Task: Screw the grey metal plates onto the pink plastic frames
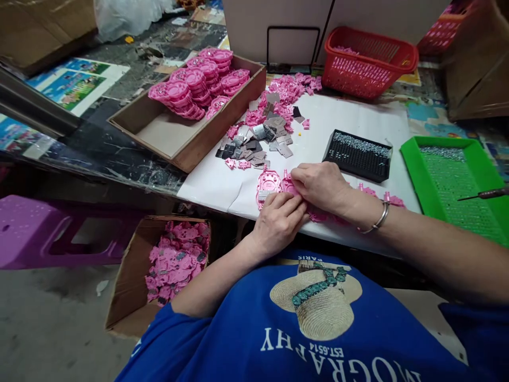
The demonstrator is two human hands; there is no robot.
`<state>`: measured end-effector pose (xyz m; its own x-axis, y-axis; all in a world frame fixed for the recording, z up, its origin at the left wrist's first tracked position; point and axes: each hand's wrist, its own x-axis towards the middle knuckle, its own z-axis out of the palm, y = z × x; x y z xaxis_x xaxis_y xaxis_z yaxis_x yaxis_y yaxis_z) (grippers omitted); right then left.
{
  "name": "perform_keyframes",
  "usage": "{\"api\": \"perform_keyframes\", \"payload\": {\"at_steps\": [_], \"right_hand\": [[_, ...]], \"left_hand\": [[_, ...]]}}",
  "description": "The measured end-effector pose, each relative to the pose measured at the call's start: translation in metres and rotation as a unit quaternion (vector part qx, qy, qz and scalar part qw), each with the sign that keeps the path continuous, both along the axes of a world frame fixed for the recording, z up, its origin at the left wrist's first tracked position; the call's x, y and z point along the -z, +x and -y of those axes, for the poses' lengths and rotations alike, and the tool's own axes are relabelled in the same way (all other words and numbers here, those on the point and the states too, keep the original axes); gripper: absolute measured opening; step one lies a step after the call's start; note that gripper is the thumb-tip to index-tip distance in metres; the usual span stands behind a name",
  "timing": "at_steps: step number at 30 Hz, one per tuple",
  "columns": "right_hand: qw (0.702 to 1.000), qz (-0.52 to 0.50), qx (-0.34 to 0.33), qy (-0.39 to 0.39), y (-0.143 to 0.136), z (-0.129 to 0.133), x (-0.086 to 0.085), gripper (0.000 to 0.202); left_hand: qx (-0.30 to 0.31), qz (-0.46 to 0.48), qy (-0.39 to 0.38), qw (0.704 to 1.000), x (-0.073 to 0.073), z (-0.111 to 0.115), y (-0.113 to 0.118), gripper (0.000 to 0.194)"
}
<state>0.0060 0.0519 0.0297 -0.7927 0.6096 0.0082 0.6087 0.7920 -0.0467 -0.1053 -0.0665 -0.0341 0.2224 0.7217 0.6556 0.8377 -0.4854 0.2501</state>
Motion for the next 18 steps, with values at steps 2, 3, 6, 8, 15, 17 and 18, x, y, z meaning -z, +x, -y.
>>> {"api": "perform_keyframes", "payload": {"at_steps": [2,3,6,8,15,17,18], "right_hand": [[1.0,-0.012,-0.005,-0.016,0.0,0.0,0.002,0.024],[1.0,-0.015,-0.007,-0.02,0.001,-0.001,0.002,0.023],[0.999,-0.042,-0.015,-0.022,0.003,-0.004,-0.004,0.021],[0.982,-0.167,0.004,-0.093,0.007,-0.004,-0.012,0.022],[0.616,-0.547,0.104,-0.558,0.01,0.02,-0.03,0.023],[0.586,-0.568,0.099,-0.57,0.008,0.028,-0.029,0.024],[0.585,-0.574,0.092,-0.566,0.007,0.032,-0.027,0.025]], "left_hand": [[-0.005,-0.004,0.012,1.0,0.0,-0.001,0.0,0.019],[-0.007,-0.006,0.015,1.0,-0.001,-0.001,0.0,0.019],[-0.005,-0.005,0.008,1.0,-0.002,-0.001,-0.001,0.019],[-0.003,0.001,0.01,1.0,-0.006,0.0,-0.001,0.019],[0.04,0.366,-0.134,0.92,-0.037,-0.002,0.007,0.017],[0.08,0.473,-0.197,0.855,-0.042,-0.006,0.012,0.021],[0.097,0.508,-0.216,0.828,-0.043,-0.008,0.014,0.023]]}}
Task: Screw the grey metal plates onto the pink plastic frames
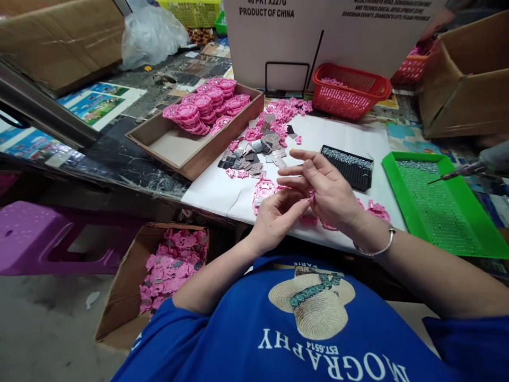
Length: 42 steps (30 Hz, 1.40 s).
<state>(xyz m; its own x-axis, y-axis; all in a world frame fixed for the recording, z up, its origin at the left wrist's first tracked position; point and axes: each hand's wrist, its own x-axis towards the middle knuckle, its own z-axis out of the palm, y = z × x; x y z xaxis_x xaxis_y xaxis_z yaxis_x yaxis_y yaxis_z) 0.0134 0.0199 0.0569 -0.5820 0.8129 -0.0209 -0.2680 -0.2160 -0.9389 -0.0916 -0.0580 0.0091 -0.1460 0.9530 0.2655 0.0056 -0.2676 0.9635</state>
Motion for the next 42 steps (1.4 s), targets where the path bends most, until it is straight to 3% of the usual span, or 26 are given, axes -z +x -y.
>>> {"api": "perform_keyframes", "payload": {"at_steps": [3,11,14,16,19,22,25,27,31,34,38,42], "right_hand": [[0.999,-0.002,0.008,0.039,0.0,0.007,0.006,0.029],[0.999,0.022,-0.007,0.048,0.005,0.008,0.024,0.036],[0.984,0.086,-0.006,0.157,0.015,0.005,0.023,0.033],[0.937,0.142,-0.005,0.319,0.025,0.001,0.021,0.025],[0.832,0.175,-0.033,0.525,0.04,-0.007,0.018,0.019],[0.779,0.174,-0.039,0.601,0.051,-0.011,0.018,0.019],[0.756,0.18,-0.014,0.629,0.055,-0.012,0.018,0.016],[0.765,0.183,0.016,0.617,0.056,-0.011,0.018,0.015],[0.828,0.2,0.079,0.518,0.058,-0.008,0.019,0.026],[0.855,0.193,0.084,0.474,0.058,-0.007,0.021,0.035],[0.858,0.183,0.081,0.472,0.057,-0.006,0.024,0.039],[0.842,0.185,0.082,0.5,0.055,-0.005,0.026,0.04]], "left_hand": [[0.025,0.064,-0.034,0.997,-0.001,-0.003,0.004,0.027],[0.067,0.065,-0.093,0.991,-0.002,0.001,0.009,0.034],[0.066,0.099,-0.115,0.986,-0.001,0.001,0.006,0.035],[0.065,0.151,-0.136,0.977,-0.001,0.001,0.0,0.035],[0.071,0.203,-0.165,0.963,-0.002,0.001,-0.009,0.034],[0.103,0.197,-0.186,0.957,-0.003,0.001,-0.013,0.035],[0.101,0.18,-0.176,0.962,-0.003,0.001,-0.013,0.034],[0.083,0.177,-0.156,0.968,-0.004,0.0,-0.013,0.033],[0.068,0.184,-0.126,0.972,-0.006,-0.001,-0.012,0.037],[0.068,0.194,-0.122,0.971,-0.006,-0.003,-0.012,0.036],[0.06,0.194,-0.119,0.972,-0.005,-0.003,-0.012,0.034],[0.041,0.167,-0.117,0.978,-0.005,-0.003,-0.012,0.036]]}}
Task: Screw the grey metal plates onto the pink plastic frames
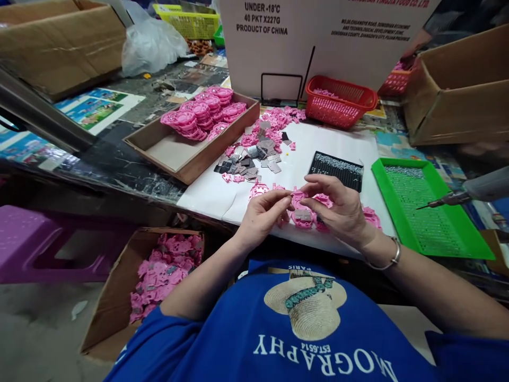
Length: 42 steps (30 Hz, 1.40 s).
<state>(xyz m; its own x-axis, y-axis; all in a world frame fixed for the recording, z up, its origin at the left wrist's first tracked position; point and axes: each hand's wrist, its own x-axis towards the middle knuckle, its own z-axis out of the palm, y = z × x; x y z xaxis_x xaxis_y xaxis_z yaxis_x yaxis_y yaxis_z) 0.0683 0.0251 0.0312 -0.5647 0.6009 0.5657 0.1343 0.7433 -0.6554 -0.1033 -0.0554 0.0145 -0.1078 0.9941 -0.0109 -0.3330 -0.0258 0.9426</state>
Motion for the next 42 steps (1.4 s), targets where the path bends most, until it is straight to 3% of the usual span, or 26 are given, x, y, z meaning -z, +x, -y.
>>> {"api": "perform_keyframes", "payload": {"at_steps": [6,9,13,15,18,22,26,31,35,42], "right_hand": [[0.999,0.012,-0.012,0.027,-0.004,0.001,-0.002,0.035],[0.993,-0.024,-0.019,-0.118,-0.01,0.003,-0.004,0.034],[0.926,-0.089,-0.042,-0.364,-0.018,0.006,-0.005,0.033],[0.903,-0.088,-0.041,-0.419,-0.021,0.008,-0.005,0.032],[0.895,-0.075,-0.034,-0.439,-0.022,0.009,-0.005,0.032],[0.916,-0.074,-0.006,-0.394,-0.019,0.004,-0.006,0.028],[0.95,-0.044,0.001,-0.31,-0.016,-0.001,-0.008,0.02],[0.991,0.046,-0.079,-0.103,-0.016,-0.007,-0.016,0.019],[0.979,0.107,-0.17,0.024,-0.015,-0.016,-0.023,0.029],[0.975,0.134,-0.159,0.082,-0.013,-0.016,-0.024,0.025]], "left_hand": [[-0.015,-0.023,0.003,1.0,0.001,0.001,-0.001,0.036],[-0.034,-0.02,0.003,0.999,0.001,0.002,-0.002,0.039],[-0.032,-0.032,0.026,0.999,0.001,0.002,-0.001,0.038],[-0.043,-0.024,0.027,0.998,0.002,0.001,0.0,0.03],[-0.057,0.032,0.0,0.998,0.004,-0.002,-0.001,0.027],[-0.041,0.112,-0.053,0.992,0.003,-0.004,-0.004,0.035],[-0.023,0.124,-0.066,0.99,-0.001,-0.005,-0.006,0.037],[-0.006,0.093,-0.051,0.994,-0.004,-0.003,-0.008,0.034],[0.032,0.072,-0.038,0.996,0.0,-0.002,-0.013,0.033],[0.07,-0.005,-0.019,0.997,-0.002,0.0,-0.018,0.034]]}}
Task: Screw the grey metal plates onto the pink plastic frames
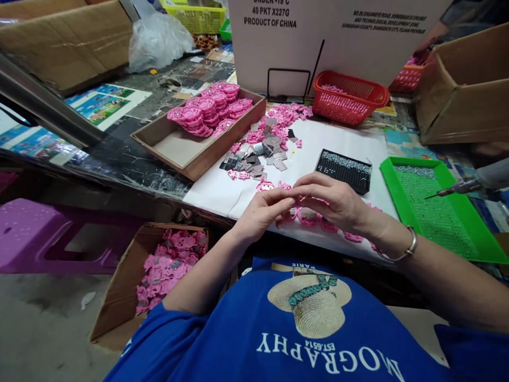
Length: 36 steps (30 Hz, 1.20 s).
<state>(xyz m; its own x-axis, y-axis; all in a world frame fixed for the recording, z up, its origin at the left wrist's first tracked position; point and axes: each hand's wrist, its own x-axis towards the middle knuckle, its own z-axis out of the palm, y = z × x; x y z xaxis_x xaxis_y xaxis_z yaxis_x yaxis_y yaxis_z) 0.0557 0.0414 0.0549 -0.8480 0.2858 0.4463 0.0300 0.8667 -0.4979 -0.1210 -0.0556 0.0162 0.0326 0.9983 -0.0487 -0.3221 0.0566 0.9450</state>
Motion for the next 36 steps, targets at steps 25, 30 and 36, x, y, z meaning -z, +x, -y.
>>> {"api": "perform_keyframes", "payload": {"at_steps": [25,30,36], "right_hand": [[0.977,0.065,0.113,0.168,-0.033,-0.014,0.017,0.025],[0.963,0.111,0.115,0.217,-0.063,-0.02,0.031,0.019],[0.948,0.133,0.129,0.261,-0.08,-0.023,0.042,0.017]], "left_hand": [[-0.157,-0.553,0.212,0.79,0.036,0.029,-0.038,0.029],[-0.152,-0.586,0.199,0.771,0.045,0.029,-0.038,0.033],[-0.173,-0.605,0.223,0.745,0.046,0.03,-0.036,0.032]]}}
